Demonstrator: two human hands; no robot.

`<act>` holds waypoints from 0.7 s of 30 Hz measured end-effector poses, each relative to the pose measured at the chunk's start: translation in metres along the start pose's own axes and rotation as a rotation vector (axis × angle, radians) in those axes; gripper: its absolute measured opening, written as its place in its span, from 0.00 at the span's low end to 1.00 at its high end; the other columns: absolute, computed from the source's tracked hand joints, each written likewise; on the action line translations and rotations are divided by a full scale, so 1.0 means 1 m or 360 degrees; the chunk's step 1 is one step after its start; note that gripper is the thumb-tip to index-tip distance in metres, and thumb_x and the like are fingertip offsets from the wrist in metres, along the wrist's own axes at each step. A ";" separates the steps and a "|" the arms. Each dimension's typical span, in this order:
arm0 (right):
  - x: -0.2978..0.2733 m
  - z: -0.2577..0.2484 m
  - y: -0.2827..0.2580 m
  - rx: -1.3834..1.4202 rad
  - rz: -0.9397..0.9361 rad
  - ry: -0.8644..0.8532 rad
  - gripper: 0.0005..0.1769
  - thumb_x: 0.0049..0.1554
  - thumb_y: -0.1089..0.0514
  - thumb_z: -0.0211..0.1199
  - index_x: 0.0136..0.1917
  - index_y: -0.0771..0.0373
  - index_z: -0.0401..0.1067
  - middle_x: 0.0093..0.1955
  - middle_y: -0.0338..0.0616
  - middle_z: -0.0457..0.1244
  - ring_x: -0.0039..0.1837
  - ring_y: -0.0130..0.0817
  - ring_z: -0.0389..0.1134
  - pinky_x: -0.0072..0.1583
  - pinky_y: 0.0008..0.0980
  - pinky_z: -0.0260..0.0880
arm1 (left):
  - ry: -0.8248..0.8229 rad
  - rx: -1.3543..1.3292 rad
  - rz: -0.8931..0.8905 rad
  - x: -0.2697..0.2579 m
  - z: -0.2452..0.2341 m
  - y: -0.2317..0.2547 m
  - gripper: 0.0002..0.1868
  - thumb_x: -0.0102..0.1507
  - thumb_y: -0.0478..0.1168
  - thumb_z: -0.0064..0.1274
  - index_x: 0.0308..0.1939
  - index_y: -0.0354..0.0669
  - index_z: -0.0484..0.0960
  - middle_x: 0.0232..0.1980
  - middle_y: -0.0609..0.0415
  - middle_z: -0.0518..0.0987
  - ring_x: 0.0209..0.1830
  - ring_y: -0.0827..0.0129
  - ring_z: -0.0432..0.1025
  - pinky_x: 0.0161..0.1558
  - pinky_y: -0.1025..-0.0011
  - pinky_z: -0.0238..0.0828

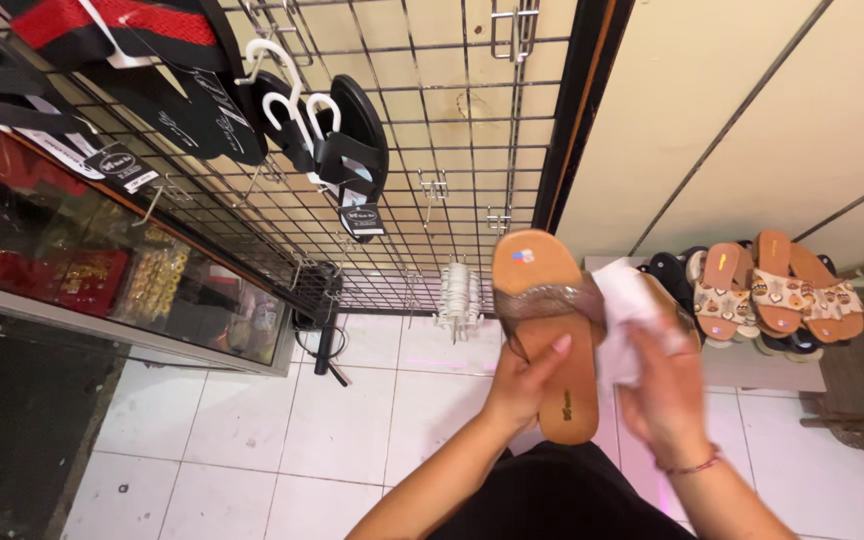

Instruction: The person wipes the straps, sides, and soles of different sandals with a white cloth, places them back on a shelf, and attaches labels to footwear on a display rack.

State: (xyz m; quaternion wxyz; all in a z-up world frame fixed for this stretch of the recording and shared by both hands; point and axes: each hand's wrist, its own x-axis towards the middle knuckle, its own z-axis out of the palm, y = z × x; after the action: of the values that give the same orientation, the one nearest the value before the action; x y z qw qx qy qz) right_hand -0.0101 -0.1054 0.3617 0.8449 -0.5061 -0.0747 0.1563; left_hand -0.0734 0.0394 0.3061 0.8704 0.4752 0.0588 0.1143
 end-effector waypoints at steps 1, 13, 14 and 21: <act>0.006 0.001 -0.012 0.0049 -0.0092 0.0020 0.23 0.67 0.66 0.51 0.74 0.71 0.63 0.70 0.53 0.63 0.70 0.39 0.65 0.70 0.39 0.64 | -0.0005 0.0002 0.0001 0.000 0.001 0.000 0.18 0.71 0.41 0.55 0.61 0.33 0.78 0.55 0.54 0.81 0.54 0.74 0.74 0.55 0.73 0.72; -0.010 -0.040 0.045 -0.0603 0.0105 -0.0014 0.24 0.63 0.68 0.53 0.72 0.70 0.69 0.68 0.55 0.67 0.68 0.39 0.67 0.68 0.36 0.64 | 0.0098 0.0004 0.0065 0.006 -0.009 0.024 0.17 0.69 0.40 0.54 0.59 0.35 0.78 0.54 0.54 0.81 0.53 0.71 0.75 0.54 0.71 0.73; -0.006 -0.038 0.035 -0.0630 0.0121 0.0229 0.23 0.66 0.66 0.52 0.73 0.68 0.70 0.66 0.57 0.67 0.65 0.42 0.70 0.65 0.38 0.66 | 0.0031 0.0162 0.0035 0.005 -0.010 0.021 0.16 0.70 0.39 0.54 0.59 0.34 0.79 0.53 0.53 0.82 0.52 0.71 0.75 0.53 0.70 0.73; 0.018 0.018 -0.032 -0.2082 -0.1526 -0.0641 0.38 0.44 0.71 0.63 0.69 0.61 0.68 0.74 0.49 0.60 0.79 0.53 0.55 0.78 0.53 0.52 | -0.0242 0.0375 0.0047 0.000 0.012 0.022 0.23 0.64 0.33 0.57 0.64 0.36 0.73 0.58 0.57 0.79 0.58 0.75 0.73 0.61 0.73 0.71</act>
State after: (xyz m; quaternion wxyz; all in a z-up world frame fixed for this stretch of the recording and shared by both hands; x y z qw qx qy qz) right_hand 0.0077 -0.0980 0.3976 0.3261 -0.7702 -0.5073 -0.2076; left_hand -0.0735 0.0412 0.3314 0.8088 0.5822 -0.0013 0.0829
